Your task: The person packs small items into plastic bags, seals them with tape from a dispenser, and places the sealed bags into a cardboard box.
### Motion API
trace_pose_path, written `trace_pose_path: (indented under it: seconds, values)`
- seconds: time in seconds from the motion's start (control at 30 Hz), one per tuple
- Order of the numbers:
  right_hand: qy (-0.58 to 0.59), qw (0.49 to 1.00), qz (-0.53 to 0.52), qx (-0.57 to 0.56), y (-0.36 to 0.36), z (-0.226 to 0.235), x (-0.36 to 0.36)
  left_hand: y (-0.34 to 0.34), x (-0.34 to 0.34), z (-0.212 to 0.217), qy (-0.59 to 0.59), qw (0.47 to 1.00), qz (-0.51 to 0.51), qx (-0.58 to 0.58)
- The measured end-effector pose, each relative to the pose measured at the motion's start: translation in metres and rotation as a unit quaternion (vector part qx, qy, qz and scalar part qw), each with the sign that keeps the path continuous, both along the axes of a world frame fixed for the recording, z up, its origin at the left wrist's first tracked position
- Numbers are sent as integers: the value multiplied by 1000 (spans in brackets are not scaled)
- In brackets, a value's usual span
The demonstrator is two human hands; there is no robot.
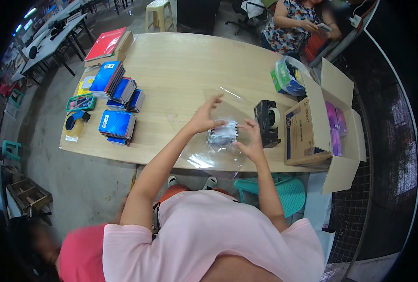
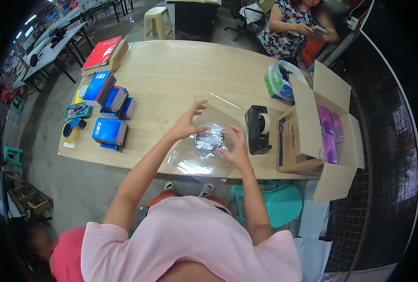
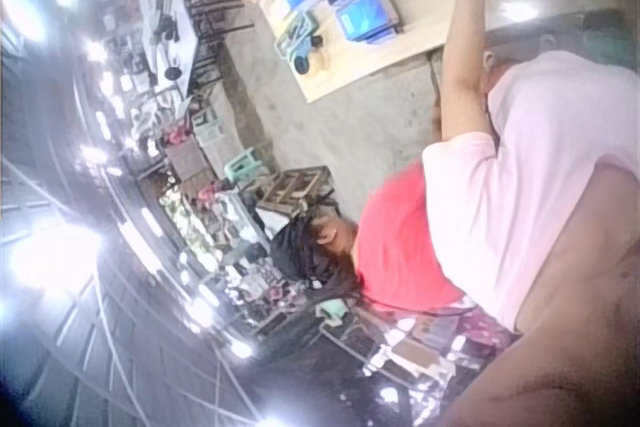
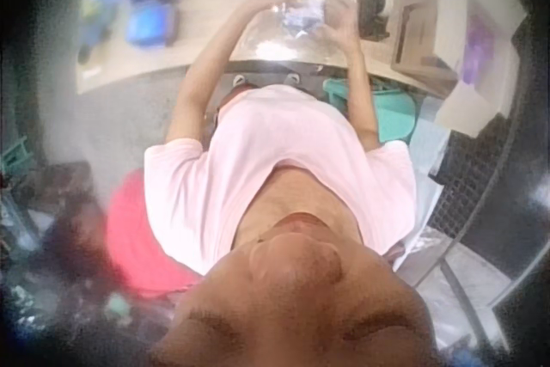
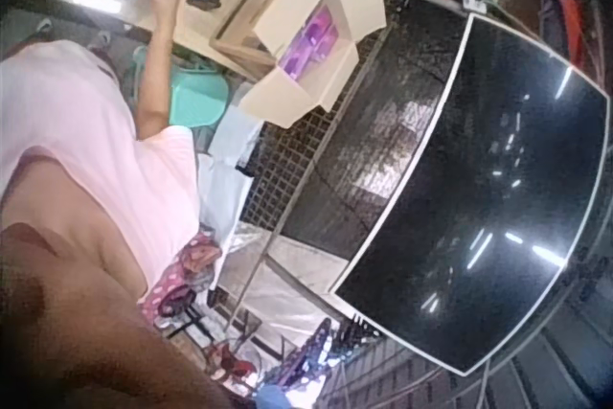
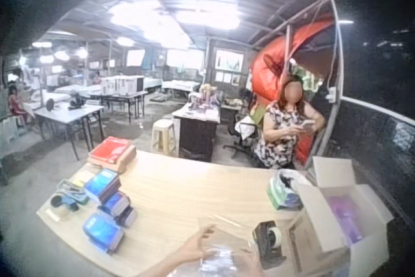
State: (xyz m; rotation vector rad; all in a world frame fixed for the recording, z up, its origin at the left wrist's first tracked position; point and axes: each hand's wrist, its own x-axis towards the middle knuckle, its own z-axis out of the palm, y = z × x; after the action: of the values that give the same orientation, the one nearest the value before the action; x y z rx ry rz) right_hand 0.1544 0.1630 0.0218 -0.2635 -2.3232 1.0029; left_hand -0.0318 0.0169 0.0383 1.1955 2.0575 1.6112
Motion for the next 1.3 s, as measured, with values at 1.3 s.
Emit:
trace_pose_path:
  seconds: [1.3]
  values:
    - [-34, 870, 54, -490, 19, -57, -54, 7, 29, -66, -368, 927, 14, 76]
